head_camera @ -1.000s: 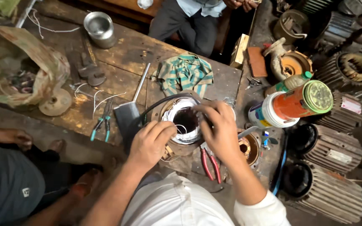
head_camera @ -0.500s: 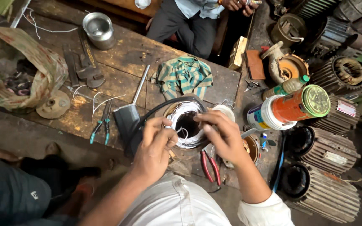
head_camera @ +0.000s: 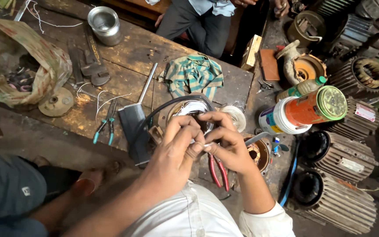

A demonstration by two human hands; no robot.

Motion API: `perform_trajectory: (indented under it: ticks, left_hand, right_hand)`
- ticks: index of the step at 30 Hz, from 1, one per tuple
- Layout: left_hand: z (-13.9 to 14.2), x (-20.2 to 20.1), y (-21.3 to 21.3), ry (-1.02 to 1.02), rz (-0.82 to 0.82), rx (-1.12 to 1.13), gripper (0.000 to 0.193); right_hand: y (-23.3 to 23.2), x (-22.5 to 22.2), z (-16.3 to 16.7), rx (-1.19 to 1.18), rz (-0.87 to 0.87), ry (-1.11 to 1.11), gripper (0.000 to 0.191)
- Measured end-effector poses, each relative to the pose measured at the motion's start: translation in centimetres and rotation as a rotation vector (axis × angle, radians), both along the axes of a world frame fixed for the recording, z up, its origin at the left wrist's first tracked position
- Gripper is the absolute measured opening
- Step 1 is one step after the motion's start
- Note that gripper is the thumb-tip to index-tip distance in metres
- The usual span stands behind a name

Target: The person wraps a black cable around a white wire coil and then uses a white tie to secure the coil. The person handles the cable and tie by hand while working at a cluttered workbench.

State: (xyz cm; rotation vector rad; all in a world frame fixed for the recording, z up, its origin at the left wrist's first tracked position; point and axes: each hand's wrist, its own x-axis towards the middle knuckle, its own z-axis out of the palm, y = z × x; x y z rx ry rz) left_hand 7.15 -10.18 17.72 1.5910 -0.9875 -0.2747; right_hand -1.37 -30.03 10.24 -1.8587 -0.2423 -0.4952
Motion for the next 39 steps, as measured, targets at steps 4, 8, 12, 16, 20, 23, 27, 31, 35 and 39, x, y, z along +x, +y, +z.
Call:
perform_trajectory:
  ticks: [4,8,12,16,20,23,27,31,35,39]
  left_hand:
    - [-0.7,0.0,0.7,-0.043,0.068,0.044,0.023]
    - [-1.9,-0.2,2.6,0.056,0.064,0.179,0.036]
    - [-3.2,-1.3,3.3,0.219,-0.037,0.35,0.045]
    - [-3.9,-2.7,2.3,0.119,-0.002,0.316,0.05]
    - [-4.4,-2.6,1.7,-0.097,0.016,0.137,0.033]
    - [-5.0,-1.9,2.0,-0.162,-0.02,0.163,0.021]
    - [-6.0,-2.2,2.7,-0.139,0.004,0.158,0.014]
    - [-6.9,-2.7,3.1,-0.068,0.089,0.076,0.023]
    - [-7.3,-3.6,2.7,-0.012,0.171,0.022,0.021]
    - [-7.3,-3.9,2.2,-0.064,0.253,0.0,0.017]
  right_hand:
    - [-0.6,0.0,-1.4,0.151,0.001,0.014,0.013]
    - [-0.5,-0.4,-1.9,0.305,0.017,0.133,0.013]
    - [-0.3,-0.4,-1.4,0.383,0.006,0.179,0.015]
    - [1.2,-0.9,0.3,0.473,0.098,0.063,0.014]
    - [4.3,-5.0,3.4,0.495,0.259,-0.054,0.017]
    - [5.6,-7.7,5.0,0.352,0.433,0.095,0.014]
    - [4.8,-8.1,4.8,0.119,0.41,0.178,0.012]
    - [2.3,-3.7,3.5,0.287,0.135,0.038,0.026]
    - [-1.4,3.7,3.4,-0.079,-0.375,0.144,0.038]
    - [-2.5,9.2,2.4,-0.505,-0.285,0.38,0.039]
